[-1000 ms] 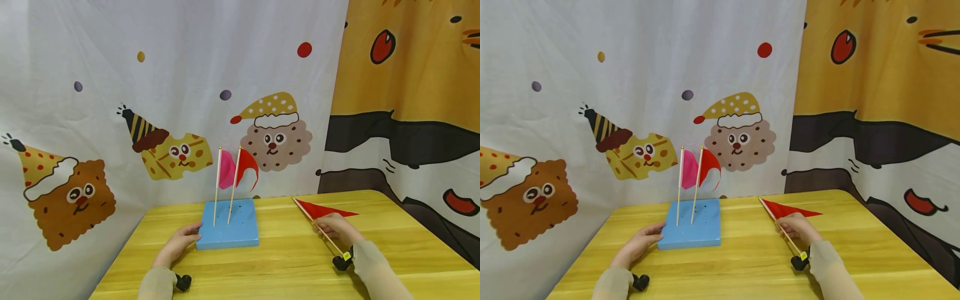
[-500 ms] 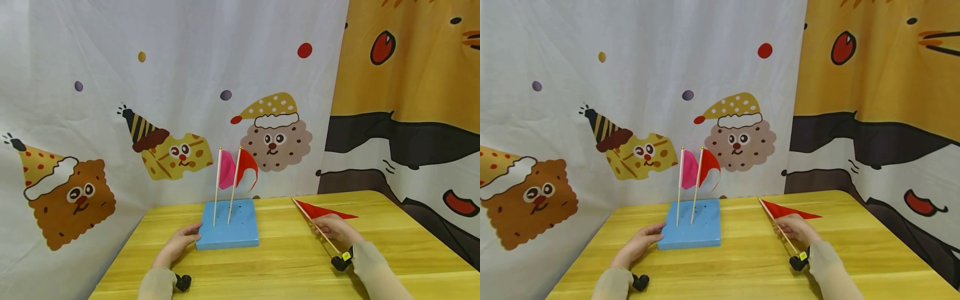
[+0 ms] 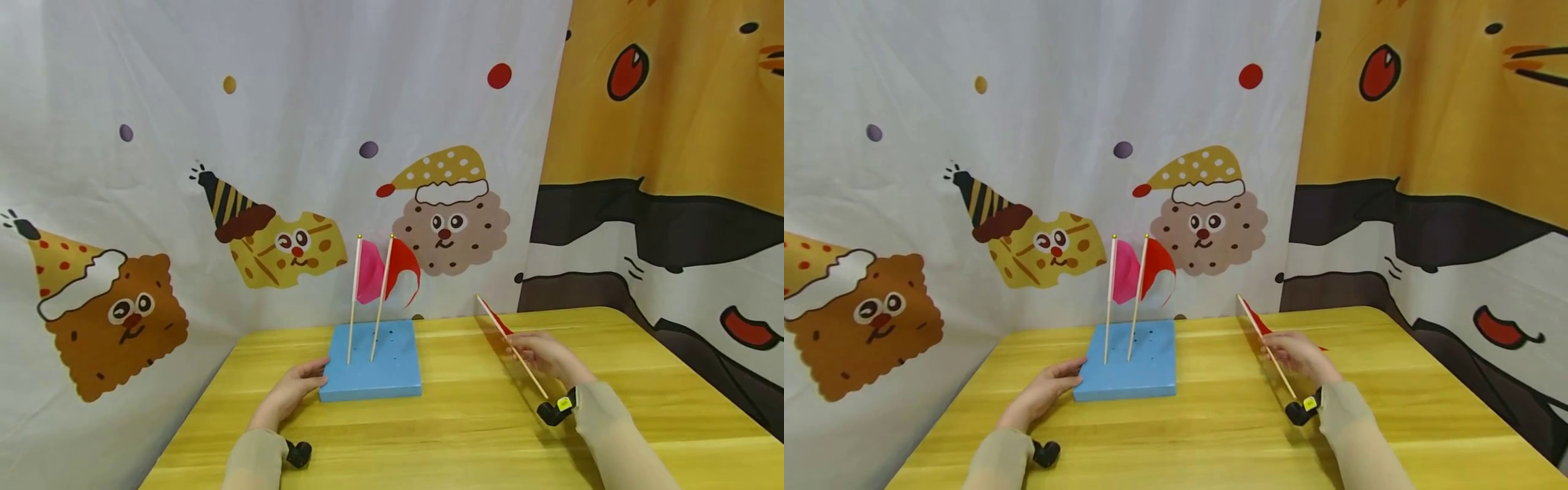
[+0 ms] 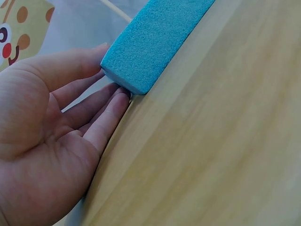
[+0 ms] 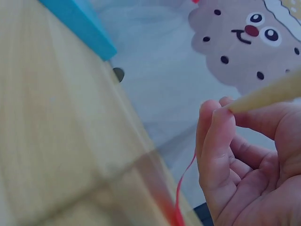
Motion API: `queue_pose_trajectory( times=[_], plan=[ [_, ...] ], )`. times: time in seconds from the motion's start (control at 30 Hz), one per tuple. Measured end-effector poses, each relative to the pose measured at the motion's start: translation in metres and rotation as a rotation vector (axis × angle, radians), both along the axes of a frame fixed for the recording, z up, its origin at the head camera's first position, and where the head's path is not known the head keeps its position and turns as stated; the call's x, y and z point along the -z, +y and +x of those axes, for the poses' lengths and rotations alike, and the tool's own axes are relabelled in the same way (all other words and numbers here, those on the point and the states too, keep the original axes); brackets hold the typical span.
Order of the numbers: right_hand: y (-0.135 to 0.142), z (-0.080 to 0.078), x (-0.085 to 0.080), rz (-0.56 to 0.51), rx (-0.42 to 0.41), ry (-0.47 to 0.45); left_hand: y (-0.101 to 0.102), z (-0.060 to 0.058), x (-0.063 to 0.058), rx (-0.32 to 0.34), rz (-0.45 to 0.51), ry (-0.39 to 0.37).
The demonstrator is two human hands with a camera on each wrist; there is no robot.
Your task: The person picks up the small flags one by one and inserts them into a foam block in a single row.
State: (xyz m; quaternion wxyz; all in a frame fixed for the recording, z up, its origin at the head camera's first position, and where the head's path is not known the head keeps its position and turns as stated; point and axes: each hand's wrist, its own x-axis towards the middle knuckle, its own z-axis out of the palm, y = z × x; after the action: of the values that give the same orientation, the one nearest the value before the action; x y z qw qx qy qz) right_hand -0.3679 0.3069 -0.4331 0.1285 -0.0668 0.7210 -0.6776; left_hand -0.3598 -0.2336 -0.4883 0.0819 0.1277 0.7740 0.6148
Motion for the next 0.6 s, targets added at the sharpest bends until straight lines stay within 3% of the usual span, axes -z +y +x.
queue_pose_trajectory(
  times=[0.33, 0.6],
  plan=[
    [-0.018, -0.002, -0.030, -0.005, 0.041, 0.048, -0.001, -0.001, 0.003, -0.003, 0.001, 0.017],
    [-0.041, 0.000, -0.034, 0.032, 0.084, 0.097, -0.001, 0.000, 0.000, 0.013, 0.004, 0.019]
  ],
)
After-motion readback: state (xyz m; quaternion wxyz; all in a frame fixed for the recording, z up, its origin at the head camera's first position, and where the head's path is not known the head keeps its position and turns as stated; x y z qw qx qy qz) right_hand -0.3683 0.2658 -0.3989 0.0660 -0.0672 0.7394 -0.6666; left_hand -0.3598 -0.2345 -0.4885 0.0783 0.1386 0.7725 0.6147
